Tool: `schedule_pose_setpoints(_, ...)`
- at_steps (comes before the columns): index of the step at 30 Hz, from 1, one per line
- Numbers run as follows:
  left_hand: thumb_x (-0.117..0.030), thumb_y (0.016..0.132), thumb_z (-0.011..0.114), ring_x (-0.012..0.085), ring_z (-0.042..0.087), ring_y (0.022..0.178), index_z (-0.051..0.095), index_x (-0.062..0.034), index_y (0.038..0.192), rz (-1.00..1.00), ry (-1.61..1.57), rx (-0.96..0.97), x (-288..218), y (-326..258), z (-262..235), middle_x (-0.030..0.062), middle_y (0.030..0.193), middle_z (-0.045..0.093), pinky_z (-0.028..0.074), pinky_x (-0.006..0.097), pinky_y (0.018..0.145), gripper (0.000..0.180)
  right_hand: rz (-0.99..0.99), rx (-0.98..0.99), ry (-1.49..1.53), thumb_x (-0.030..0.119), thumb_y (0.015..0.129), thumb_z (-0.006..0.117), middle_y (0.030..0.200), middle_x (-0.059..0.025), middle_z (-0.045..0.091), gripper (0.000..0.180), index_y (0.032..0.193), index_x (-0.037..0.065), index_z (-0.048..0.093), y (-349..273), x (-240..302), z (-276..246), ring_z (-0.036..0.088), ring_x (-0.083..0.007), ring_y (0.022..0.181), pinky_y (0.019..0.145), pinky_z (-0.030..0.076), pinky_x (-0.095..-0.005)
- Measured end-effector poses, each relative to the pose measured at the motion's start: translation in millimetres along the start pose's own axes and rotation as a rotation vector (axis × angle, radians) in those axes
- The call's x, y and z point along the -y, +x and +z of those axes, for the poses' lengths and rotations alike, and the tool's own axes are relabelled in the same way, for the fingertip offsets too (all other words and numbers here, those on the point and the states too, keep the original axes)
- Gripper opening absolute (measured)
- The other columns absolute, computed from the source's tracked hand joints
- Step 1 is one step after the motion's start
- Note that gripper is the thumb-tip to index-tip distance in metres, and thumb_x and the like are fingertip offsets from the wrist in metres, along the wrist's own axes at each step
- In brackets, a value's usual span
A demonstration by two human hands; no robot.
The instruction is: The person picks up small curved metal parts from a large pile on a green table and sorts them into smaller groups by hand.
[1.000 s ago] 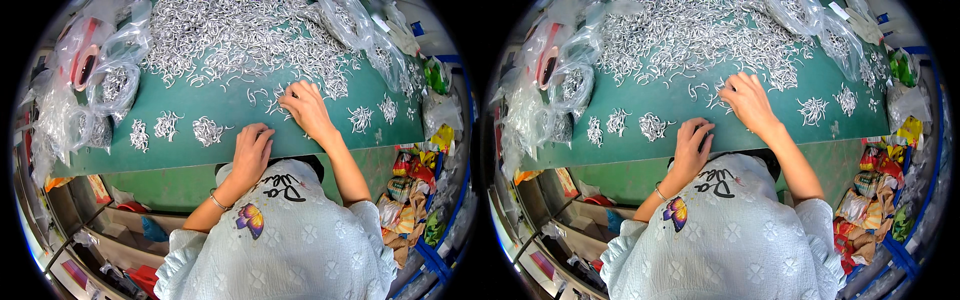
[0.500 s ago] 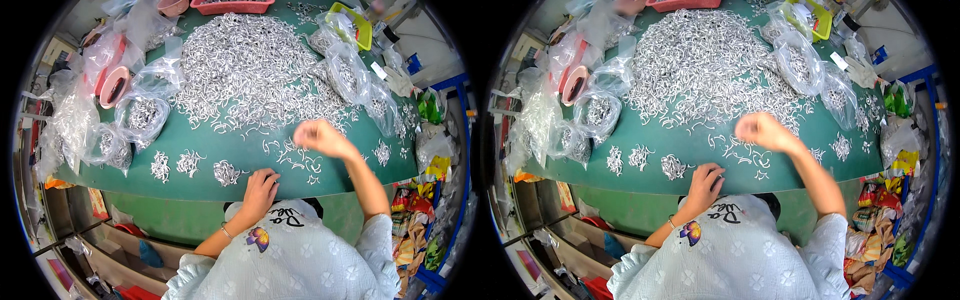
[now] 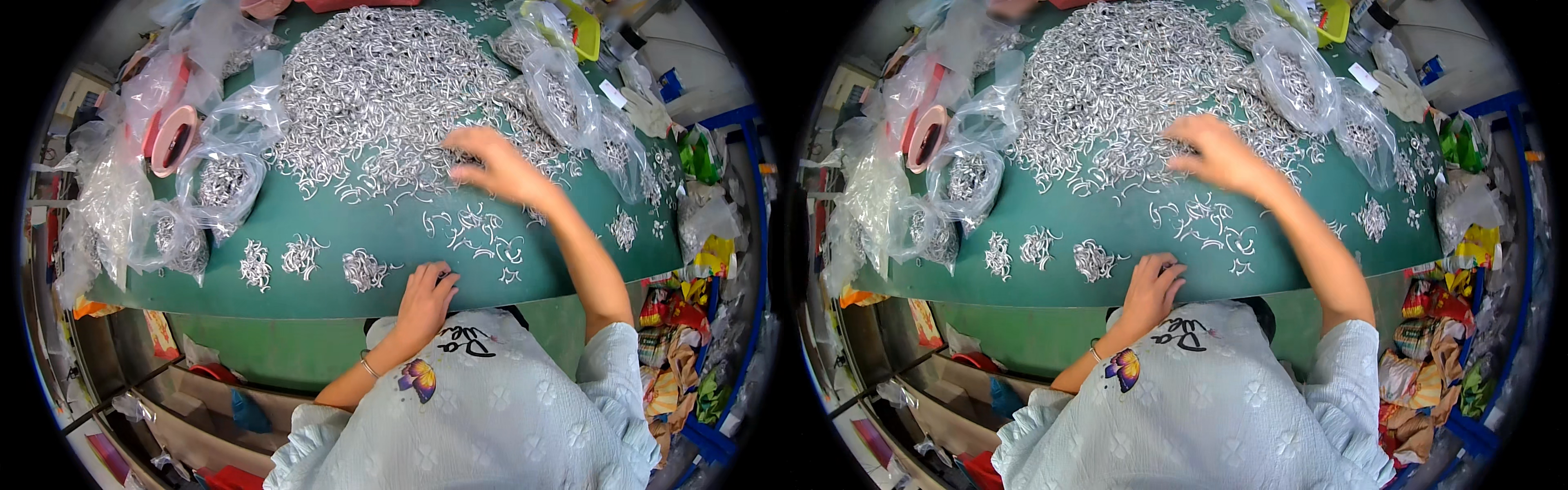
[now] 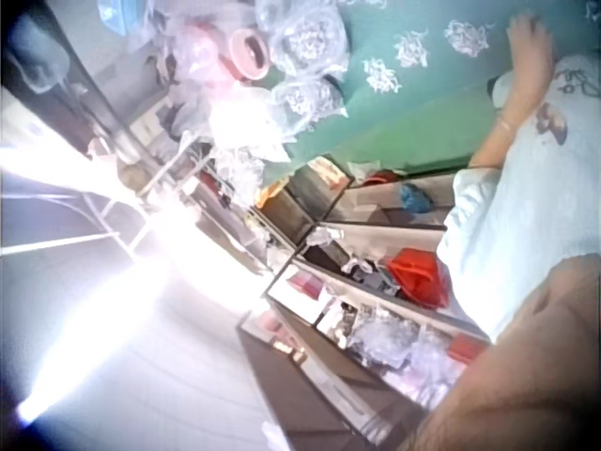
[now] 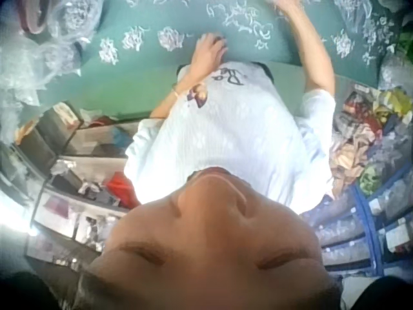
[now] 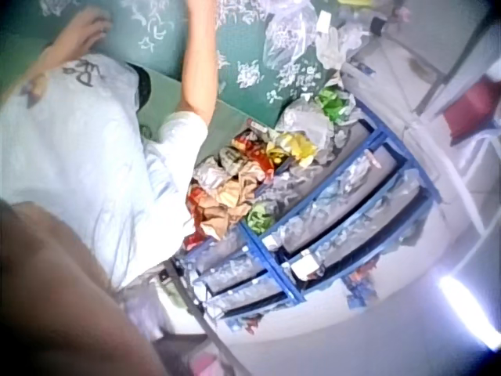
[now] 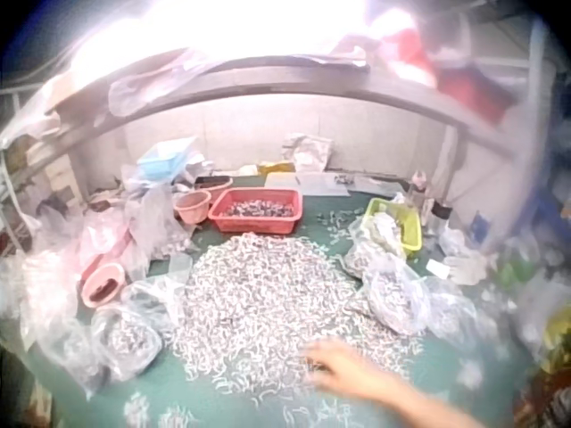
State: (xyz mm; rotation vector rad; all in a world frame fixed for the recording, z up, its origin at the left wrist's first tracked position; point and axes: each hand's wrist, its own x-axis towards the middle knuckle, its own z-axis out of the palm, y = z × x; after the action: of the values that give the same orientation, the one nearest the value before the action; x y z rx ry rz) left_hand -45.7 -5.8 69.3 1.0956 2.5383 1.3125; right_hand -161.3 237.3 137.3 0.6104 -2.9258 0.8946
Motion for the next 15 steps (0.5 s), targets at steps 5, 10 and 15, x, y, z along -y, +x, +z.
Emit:
schedule_pose_setpoints(5,0.002,0.073,0.070,0.0310,0.055,0.091,0.064,-0.0005,0.097,0.010,-0.058,-0.034,-2,4,1,0.0121,0.101,0.056,0.046,0.039,0.080,0.025,-0.077,0.086,-0.144,0.024,0.076,0.076,0.143,-0.0108,0.042,0.055,0.128,0.016,0.057,-63,39,55,0.040,-0.0318,0.129,0.103,0.034,-0.0453)
schedule_pose_setpoints(10,0.004,0.073,0.069,0.0311,0.055,0.091,0.064,-0.0010,0.098,-0.012,-0.066,-0.034,-3,3,-1,0.0118,0.101,0.057,0.047,0.039,0.078,0.025,-0.008,-0.082,-0.034,0.012,0.077,0.073,0.112,-0.0072,0.062,0.020,0.096,0.007,0.067,-91,14,43,0.054,-0.0264,0.111,0.093,0.040,-0.0396)
schedule_pose_setpoints(15,0.006,0.074,0.069,0.0310,0.055,0.091,0.063,-0.0003,0.098,-0.018,-0.108,-0.045,-5,6,0,0.0119,0.101,0.057,0.047,0.039,0.077,0.025,0.241,-0.385,-0.123,0.013,0.077,0.074,0.095,-0.0048,0.063,0.014,0.089,0.008,0.069,-90,-11,32,0.054,-0.0244,0.093,0.084,0.039,-0.0371)
